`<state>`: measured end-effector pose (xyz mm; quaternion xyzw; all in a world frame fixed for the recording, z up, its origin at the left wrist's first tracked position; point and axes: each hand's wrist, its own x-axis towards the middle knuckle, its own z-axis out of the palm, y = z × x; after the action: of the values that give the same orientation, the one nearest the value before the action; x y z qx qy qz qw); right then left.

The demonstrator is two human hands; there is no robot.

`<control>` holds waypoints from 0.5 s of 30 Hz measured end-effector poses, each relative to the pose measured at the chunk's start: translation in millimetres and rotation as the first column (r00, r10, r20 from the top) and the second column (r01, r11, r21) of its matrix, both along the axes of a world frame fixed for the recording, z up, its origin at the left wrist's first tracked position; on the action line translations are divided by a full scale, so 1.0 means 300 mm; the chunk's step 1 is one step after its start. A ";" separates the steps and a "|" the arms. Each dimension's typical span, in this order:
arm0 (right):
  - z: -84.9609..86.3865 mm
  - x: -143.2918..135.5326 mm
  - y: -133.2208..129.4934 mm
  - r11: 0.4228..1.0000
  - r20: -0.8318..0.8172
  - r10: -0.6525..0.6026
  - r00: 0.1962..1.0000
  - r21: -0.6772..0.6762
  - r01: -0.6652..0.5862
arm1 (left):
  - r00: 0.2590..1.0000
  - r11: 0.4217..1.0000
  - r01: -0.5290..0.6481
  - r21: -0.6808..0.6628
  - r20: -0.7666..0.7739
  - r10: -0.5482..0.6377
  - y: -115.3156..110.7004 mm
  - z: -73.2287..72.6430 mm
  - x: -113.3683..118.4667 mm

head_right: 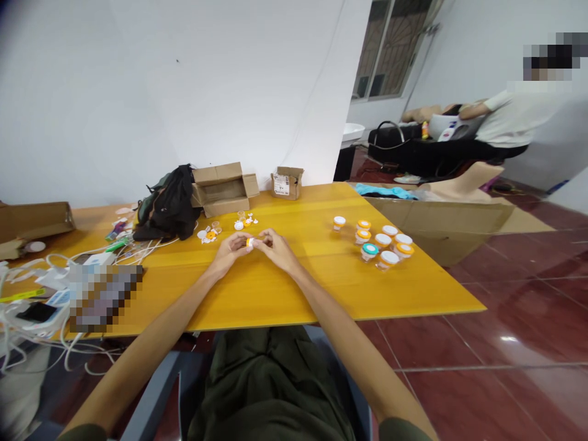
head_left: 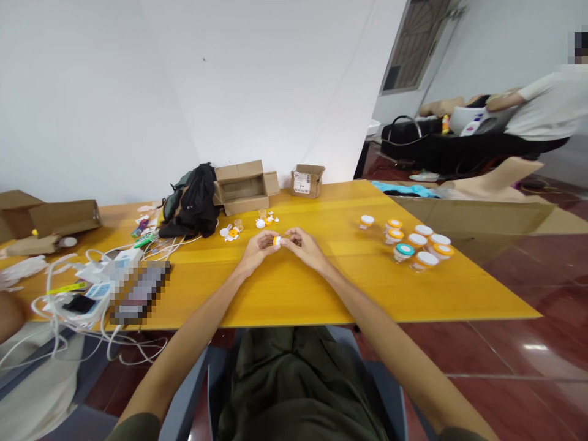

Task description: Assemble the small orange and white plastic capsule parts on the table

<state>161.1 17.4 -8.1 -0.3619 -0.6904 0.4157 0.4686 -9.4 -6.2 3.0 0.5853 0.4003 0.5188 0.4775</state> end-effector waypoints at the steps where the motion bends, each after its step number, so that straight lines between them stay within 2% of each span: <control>1: 0.001 0.000 -0.001 1.000 0.002 -0.004 1.000 -0.012 0.004 | 1.000 1.000 0.000 0.000 -0.002 0.000 0.000 -0.001 0.000; 7: 0.002 0.003 0.001 0.997 -0.026 -0.026 0.999 0.067 0.027 | 1.000 1.000 -0.004 0.008 -0.020 0.004 0.002 -0.008 -0.004; 15: 0.000 0.003 0.001 0.994 -0.035 -0.044 0.998 0.098 0.047 | 1.000 1.000 0.019 0.003 0.003 -0.019 0.003 -0.007 0.000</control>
<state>162.1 17.7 -8.0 -0.3470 -0.6938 0.3763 0.5066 -9.5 -5.3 1.1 0.5892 0.3931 0.5157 0.4820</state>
